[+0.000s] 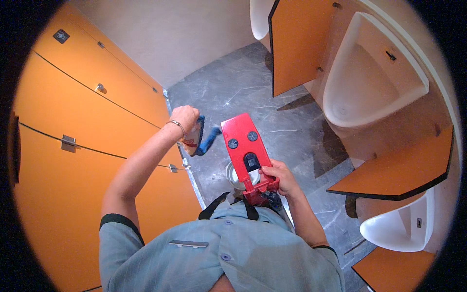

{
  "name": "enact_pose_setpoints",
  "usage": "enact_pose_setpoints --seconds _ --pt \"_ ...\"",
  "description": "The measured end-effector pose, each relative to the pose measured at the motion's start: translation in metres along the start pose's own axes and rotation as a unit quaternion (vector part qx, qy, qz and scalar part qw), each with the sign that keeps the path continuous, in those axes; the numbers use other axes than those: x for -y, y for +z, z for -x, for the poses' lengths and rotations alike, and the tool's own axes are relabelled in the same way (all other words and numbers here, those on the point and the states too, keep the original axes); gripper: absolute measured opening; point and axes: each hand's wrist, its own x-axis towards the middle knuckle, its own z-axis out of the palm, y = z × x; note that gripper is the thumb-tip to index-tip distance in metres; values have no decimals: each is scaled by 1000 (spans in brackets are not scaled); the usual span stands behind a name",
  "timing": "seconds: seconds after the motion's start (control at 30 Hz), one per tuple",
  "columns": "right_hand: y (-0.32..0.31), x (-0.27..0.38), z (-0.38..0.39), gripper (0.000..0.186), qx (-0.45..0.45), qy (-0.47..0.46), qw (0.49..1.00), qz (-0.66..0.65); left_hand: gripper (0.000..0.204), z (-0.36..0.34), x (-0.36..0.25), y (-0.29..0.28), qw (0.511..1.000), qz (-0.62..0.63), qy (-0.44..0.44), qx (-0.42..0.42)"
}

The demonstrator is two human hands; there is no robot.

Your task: The person mops the wall and floor around a row of urinals, then rinses a cleaning pad in a bucket and reattaches it to the mop head.

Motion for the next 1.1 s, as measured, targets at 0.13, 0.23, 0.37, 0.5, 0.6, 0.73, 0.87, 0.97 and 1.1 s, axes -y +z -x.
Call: enact_pose_setpoints --seconds 0.13,0.23,0.37,0.5,0.6,0.73,0.87,0.97,1.1 --pt "-2 6 4 17 33 28 999 -6 30 19 6 -29 980 174 7 -100" --pt "-2 9 7 18 71 47 996 -7 33 23 -2 -42 947 300 -6 -114" --pt "-14 3 -3 20 82 41 996 -11 34 30 -9 -85 900 409 31 -150" --pt "-10 7 -7 21 95 44 994 -22 33 36 -17 -108 851 500 65 -146" --pt "-13 10 -3 24 133 19 990 -50 31 48 -36 -125 864 472 84 -153" --pt "-13 15 -1 28 196 15 978 -66 35 53 -55 -131 893 425 82 -124" --pt "-7 12 1 30 218 -16 972 -83 40 55 -50 -135 886 455 4 -92" --pt "-4 8 2 31 251 -47 962 -95 44 52 -32 -142 881 469 -53 -35" --pt "3 13 7 32 265 -44 959 -87 49 48 -25 -119 795 605 -5 28"
